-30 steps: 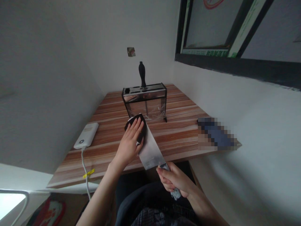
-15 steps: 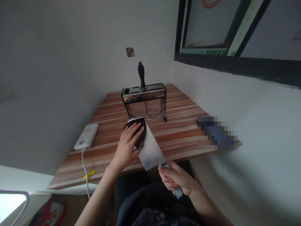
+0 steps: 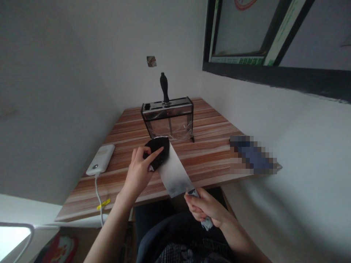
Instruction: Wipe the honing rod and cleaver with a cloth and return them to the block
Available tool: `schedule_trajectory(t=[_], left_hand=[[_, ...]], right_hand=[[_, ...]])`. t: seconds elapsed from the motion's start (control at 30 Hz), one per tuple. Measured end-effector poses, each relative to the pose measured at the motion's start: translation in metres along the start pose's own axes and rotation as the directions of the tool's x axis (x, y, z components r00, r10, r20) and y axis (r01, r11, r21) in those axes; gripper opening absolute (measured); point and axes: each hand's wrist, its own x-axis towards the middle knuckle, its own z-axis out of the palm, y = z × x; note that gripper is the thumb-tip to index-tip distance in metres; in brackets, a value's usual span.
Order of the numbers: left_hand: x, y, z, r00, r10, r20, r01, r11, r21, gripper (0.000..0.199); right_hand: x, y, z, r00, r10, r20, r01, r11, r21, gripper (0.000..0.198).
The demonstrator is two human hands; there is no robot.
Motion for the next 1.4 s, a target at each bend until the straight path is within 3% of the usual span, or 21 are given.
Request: schedule_trajectory(t=[0.1, 0.23, 0.33, 0.43, 0.67, 0.87, 1.07, 1.23, 1.4], left_hand=[[0.006, -0.003, -0.008, 0.998, -0.031, -0.06, 0.029, 0.999, -0.038, 0.059], [0.01, -0.003, -0.013, 0.971, -0.043, -0.237, 0.018, 0.994, -0.11, 0.048], [0.008, 0.0, -0.014, 0.94, 0.041, -0.338, -0.064, 0.996, -0.058, 0.036], [0.005, 0.007, -0.017, 0.926, 0.129, -0.354, -0.124, 0.992, 0.038, 0.032], [-0.004, 0.034, -0.011, 0.968, 0.201, -0.151, -0.203, 0.979, 0.003, 0.031], [-0.01, 0.036, 0.008, 0.944, 0.304, -0.127, -0.317, 0.944, -0.092, 0.029], [-0.009, 0.026, 0.012, 0.905, 0.424, 0.031, -0.404, 0.88, -0.249, 0.053], [-0.009, 0.023, 0.014, 0.912, 0.394, 0.111, -0.358, 0.899, -0.251, 0.062], [-0.004, 0.015, 0.02, 0.949, 0.299, 0.102, -0.276, 0.941, -0.198, 0.07]], right_hand=[[0.0, 0.0, 0.001, 1.0, 0.004, 0.007, -0.004, 1.0, -0.001, 0.051], [0.0, 0.001, 0.001, 1.0, -0.005, -0.001, 0.005, 1.0, 0.012, 0.051], [0.0, 0.002, 0.001, 1.0, -0.011, -0.016, 0.011, 1.0, 0.011, 0.051], [0.0, 0.003, 0.0, 1.0, -0.011, -0.027, 0.011, 1.0, 0.01, 0.051], [0.001, 0.003, 0.001, 1.0, -0.018, -0.022, 0.019, 1.0, 0.026, 0.05], [-0.001, 0.0, 0.006, 0.997, 0.047, 0.054, -0.049, 0.998, 0.039, 0.051], [-0.001, -0.001, 0.006, 0.998, 0.039, 0.056, -0.041, 0.998, 0.048, 0.05], [0.0, 0.002, 0.003, 0.999, 0.032, 0.044, -0.034, 0.998, 0.051, 0.049], [0.0, 0.003, 0.002, 0.999, 0.027, 0.036, -0.029, 0.998, 0.059, 0.048]])
